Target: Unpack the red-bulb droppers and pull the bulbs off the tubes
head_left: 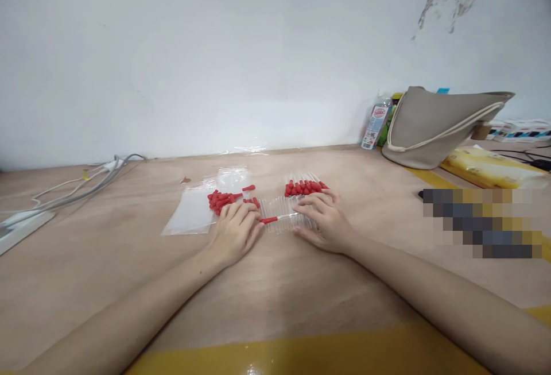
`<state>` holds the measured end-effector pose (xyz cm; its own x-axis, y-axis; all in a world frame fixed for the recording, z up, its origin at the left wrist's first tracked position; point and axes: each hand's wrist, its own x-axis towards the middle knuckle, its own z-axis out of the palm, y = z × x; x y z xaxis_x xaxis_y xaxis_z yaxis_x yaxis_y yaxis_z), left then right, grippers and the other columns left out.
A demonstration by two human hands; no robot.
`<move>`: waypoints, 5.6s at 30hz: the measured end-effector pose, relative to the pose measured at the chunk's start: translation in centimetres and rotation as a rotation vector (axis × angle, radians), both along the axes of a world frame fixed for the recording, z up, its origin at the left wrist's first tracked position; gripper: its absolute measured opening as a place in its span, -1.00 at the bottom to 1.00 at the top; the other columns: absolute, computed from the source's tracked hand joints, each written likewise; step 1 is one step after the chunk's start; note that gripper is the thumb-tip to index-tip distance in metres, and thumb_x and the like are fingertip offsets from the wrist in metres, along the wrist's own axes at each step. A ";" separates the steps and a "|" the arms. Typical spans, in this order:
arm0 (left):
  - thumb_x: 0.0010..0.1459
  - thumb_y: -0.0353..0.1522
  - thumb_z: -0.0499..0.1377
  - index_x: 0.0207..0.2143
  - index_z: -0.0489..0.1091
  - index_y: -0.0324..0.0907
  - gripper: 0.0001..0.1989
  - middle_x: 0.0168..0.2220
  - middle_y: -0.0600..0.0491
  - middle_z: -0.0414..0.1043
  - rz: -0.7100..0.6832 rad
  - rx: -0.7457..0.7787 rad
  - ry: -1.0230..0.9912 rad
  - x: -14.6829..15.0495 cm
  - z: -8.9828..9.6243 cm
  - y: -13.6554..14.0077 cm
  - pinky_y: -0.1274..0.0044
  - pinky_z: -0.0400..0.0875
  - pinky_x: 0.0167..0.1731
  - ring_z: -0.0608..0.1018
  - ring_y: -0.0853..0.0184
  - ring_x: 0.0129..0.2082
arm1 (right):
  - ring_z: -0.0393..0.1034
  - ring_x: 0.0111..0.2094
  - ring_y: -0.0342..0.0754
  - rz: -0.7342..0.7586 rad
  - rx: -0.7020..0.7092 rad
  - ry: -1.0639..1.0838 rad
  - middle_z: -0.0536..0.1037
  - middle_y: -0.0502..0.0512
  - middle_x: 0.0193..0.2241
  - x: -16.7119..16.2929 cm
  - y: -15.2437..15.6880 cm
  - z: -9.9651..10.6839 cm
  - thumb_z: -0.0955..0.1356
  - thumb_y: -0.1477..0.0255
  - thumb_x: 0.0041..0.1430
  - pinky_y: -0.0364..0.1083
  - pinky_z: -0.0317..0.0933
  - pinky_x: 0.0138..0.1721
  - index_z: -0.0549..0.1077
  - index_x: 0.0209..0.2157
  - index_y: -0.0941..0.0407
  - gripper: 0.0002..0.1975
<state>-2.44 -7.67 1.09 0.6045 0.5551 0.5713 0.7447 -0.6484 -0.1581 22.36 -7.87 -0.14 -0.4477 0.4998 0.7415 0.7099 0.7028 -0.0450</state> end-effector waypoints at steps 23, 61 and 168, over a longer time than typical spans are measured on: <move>0.19 -0.34 0.04 -0.22 0.40 -0.14 -0.82 -0.10 0.01 0.42 -0.289 -0.101 -0.057 2.0 -0.7 0.2 0.30 0.18 0.05 0.36 0.26 -0.01 | 0.31 -0.25 -0.08 0.101 -0.038 -0.071 0.52 0.00 -0.41 -2.1 -0.6 -0.3 0.25 0.31 0.18 0.10 -0.12 0.02 0.49 -0.33 0.02 -0.81; 0.21 -0.28 -0.05 -0.31 0.43 -0.16 -0.72 -0.36 0.00 0.32 0.102 -0.205 -0.236 -2.4 1.7 3.2 0.47 0.31 -0.31 0.38 0.30 -0.31 | 0.30 -0.45 -0.12 -0.121 -0.006 0.113 0.41 0.03 -0.55 1.6 1.6 -0.9 0.25 0.40 0.17 -0.05 0.12 -0.32 0.49 -0.23 0.09 -0.79; 0.24 -0.37 -0.09 -0.33 0.36 -0.15 -0.76 -0.21 0.11 0.47 -0.241 -0.236 0.030 1.7 0.6 -1.0 0.23 -0.16 0.17 0.35 0.28 0.01 | 0.39 -0.21 -0.10 0.396 0.077 0.004 0.54 0.04 -0.37 -2.0 0.4 -1.6 0.26 0.52 0.15 0.00 0.21 0.02 0.43 -0.25 0.13 -0.85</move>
<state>-0.71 -8.68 1.66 0.7493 0.5089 0.4237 0.5626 -0.8267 -0.0020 20.40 -7.49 -1.74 -0.5916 0.2325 0.7720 0.3838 0.9233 0.0161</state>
